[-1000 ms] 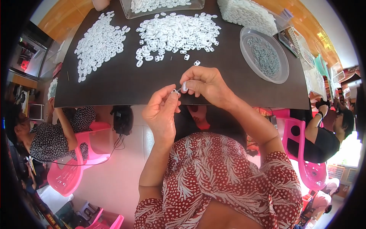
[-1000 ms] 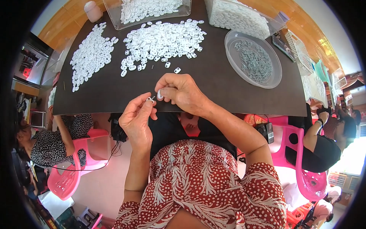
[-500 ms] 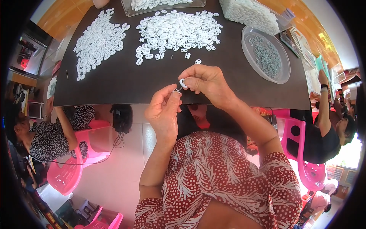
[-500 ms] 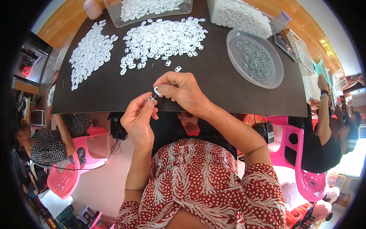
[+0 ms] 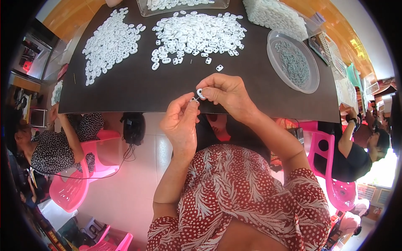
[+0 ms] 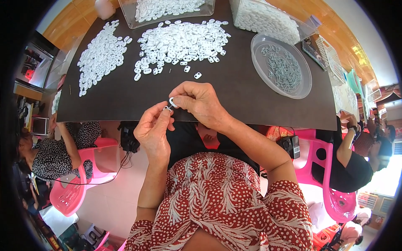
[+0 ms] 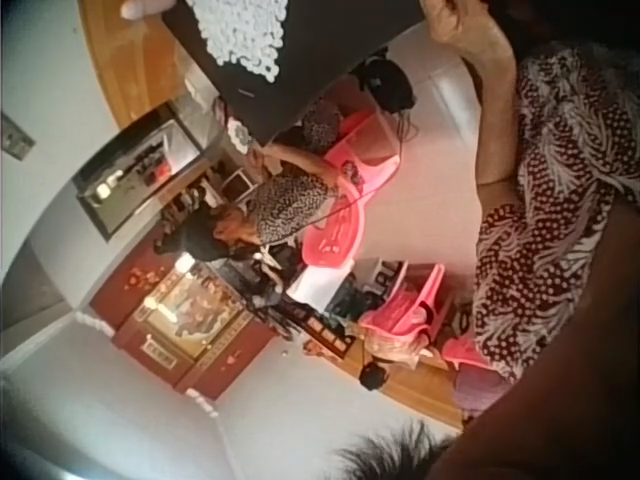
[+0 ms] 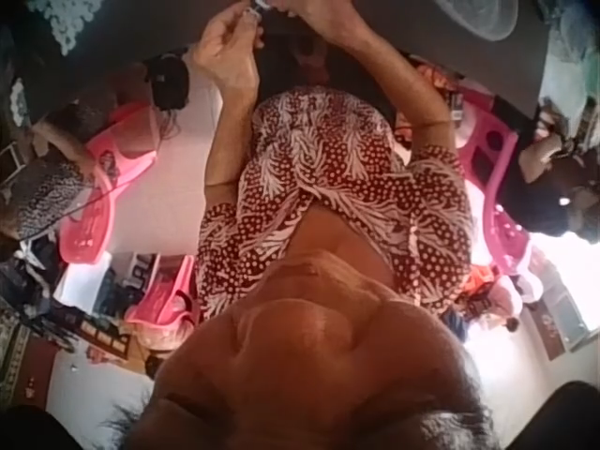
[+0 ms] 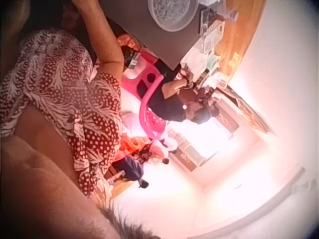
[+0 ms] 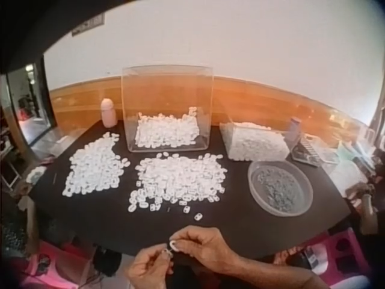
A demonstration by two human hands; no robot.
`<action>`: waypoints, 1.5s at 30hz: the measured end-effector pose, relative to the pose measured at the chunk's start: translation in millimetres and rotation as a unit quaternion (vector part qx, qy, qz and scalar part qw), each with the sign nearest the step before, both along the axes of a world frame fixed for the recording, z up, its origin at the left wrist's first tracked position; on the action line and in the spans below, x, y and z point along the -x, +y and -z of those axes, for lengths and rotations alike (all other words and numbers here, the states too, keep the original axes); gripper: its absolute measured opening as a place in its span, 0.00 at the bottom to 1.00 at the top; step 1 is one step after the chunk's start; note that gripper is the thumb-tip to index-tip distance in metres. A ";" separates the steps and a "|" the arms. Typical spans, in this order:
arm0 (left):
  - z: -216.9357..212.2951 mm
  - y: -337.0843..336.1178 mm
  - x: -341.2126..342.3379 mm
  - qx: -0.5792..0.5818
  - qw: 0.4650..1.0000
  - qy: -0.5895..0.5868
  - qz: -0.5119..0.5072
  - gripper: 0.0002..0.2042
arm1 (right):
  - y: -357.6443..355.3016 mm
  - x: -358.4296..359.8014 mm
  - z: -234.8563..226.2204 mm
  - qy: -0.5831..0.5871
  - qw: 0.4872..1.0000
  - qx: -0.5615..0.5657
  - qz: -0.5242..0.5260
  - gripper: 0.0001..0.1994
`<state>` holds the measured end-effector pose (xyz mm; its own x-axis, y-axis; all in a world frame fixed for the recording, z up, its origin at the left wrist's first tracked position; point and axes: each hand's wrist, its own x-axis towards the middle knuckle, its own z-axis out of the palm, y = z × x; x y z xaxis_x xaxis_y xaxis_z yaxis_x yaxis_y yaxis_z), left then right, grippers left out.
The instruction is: Assembling small white plastic clips with tiny grey inserts at a workbench.
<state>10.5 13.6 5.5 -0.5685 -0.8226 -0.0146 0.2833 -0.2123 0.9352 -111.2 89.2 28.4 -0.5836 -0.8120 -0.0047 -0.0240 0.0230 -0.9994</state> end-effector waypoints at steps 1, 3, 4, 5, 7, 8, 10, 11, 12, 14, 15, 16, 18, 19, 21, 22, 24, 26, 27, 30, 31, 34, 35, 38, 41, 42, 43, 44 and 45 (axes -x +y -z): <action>-0.3 0.1 -0.1 0.001 1.000 0.000 -0.004 0.08 | -0.2 -0.5 -0.3 -0.001 1.000 0.003 0.003 0.05; 0.4 -0.1 -0.6 -0.002 1.000 0.005 -0.006 0.08 | 0.7 0.1 2.3 0.005 1.000 -0.003 -0.004 0.06; 0.8 -0.1 -1.0 -0.005 1.000 0.010 -0.007 0.08 | 1.2 0.2 3.6 0.011 1.000 -0.008 -0.010 0.07; 0.8 0.1 -1.2 -0.005 1.000 0.010 -0.008 0.08 | 1.3 0.0 3.9 0.011 1.000 -0.009 -0.011 0.07; 1.1 0.8 -1.1 0.002 1.000 -0.001 -0.003 0.08 | 1.3 -0.1 4.7 0.009 1.000 -0.004 -0.014 0.07; 1.4 1.0 -1.2 0.002 1.000 0.000 -0.004 0.08 | 1.2 -0.1 5.3 0.010 1.000 -0.004 -0.015 0.07; 2.5 0.9 -1.3 0.012 1.000 -0.008 -0.008 0.08 | 0.6 -0.1 6.5 0.007 1.000 -0.006 -0.011 0.07; 3.3 1.0 -1.0 0.011 1.000 -0.007 -0.008 0.08 | 0.4 -0.7 5.8 0.007 1.000 -0.006 -0.012 0.07; 4.0 1.2 -0.6 0.016 1.000 -0.009 -0.009 0.08 | 0.0 -2.0 3.9 0.007 1.000 -0.004 -0.002 0.05; 4.1 1.8 -0.2 0.020 1.000 -0.010 -0.011 0.07 | -0.3 -4.6 1.0 0.008 1.000 -0.001 0.007 0.04; 4.1 2.4 0.1 0.023 1.000 -0.008 -0.010 0.07 | 0.0 -5.9 0.0 0.016 1.000 0.001 0.012 0.04; 4.1 3.0 0.3 0.026 1.000 -0.007 -0.008 0.07 | 0.2 -7.1 -0.3 0.025 1.000 0.004 0.018 0.04; 4.3 3.6 1.1 0.027 1.000 -0.003 -0.008 0.07 | 0.3 -9.3 0.5 0.038 0.999 0.003 0.026 0.04; 4.5 3.8 1.6 0.028 1.000 0.002 -0.007 0.07 | 0.5 -10.2 1.1 0.051 0.998 0.002 0.034 0.04; 5.1 4.9 2.8 0.032 0.999 0.001 -0.007 0.07 | 1.4 -11.5 2.8 0.059 0.998 0.005 0.033 0.04; 5.3 5.3 3.2 0.035 0.999 -0.001 -0.008 0.07 | 1.9 -12.2 4.0 0.067 0.997 0.007 0.032 0.04; 6.4 6.0 3.7 0.040 0.999 0.000 -0.009 0.08 | 1.4 -14.5 11.1 0.097 0.994 0.020 0.039 0.05; 6.6 7.3 5.1 0.046 0.999 0.000 -0.010 0.08 | 1.0 -16.4 13.3 0.126 0.990 0.032 0.048 0.06; 6.4 8.1 5.6 0.032 0.999 0.007 -0.013 0.08 | 0.4 -17.6 12.9 0.103 0.993 0.032 0.056 0.06; 4.3 7.9 5.4 0.004 1.000 0.029 -0.008 0.10 | 2.2 -18.1 10.4 0.077 0.995 0.016 0.061 0.07; 3.6 7.6 5.4 -0.011 0.999 0.043 0.000 0.10 | 2.9 -18.0 9.7 0.074 0.996 -0.002 0.057 0.07; 4.9 7.7 7.4 -0.019 0.998 0.058 0.000 0.10 | 2.2 -20.5 12.8 0.171 0.981 0.045 0.075 0.06; 4.2 7.7 8.0 -0.018 0.998 0.058 0.001 0.10 | 2.1 -21.3 13.9 0.171 0.981 0.045 0.076 0.06; 2.7 8.6 9.0 -0.032 0.997 0.065 0.005 0.10 | 3.2 -23.6 15.4 0.196 0.973 0.075 0.093 0.07; 2.0 9.5 9.0 -0.040 0.996 0.074 0.010 0.10 | 4.5 -26.0 14.2 0.152 0.981 0.064 0.098 0.07; 1.8 9.7 8.9 -0.045 0.996 0.075 0.009 0.10 | 4.2 -27.4 13.9 0.101 0.988 0.057 0.105 0.07; 1.6 9.9 8.9 -0.050 0.996 0.076 0.008 0.10 | 4.2 -28.2 13.6 0.048 0.991 0.050 0.112 0.07; 1.2 10.2 9.0 -0.049 0.996 0.076 0.009 0.10 | 4.9 -28.2 13.0 0.049 0.991 0.051 0.113 0.07; 1.0 10.6 8.6 -0.048 0.996 0.076 0.008 0.10 | 5.8 -28.3 12.8 0.034 0.993 0.052 0.104 0.08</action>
<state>1.9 24.2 4.6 -0.5838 -0.8118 -0.0054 0.4159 -0.3048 0.8568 -82.9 94.9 15.6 -0.7350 -0.6677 0.1180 -0.0969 -0.0688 -0.9929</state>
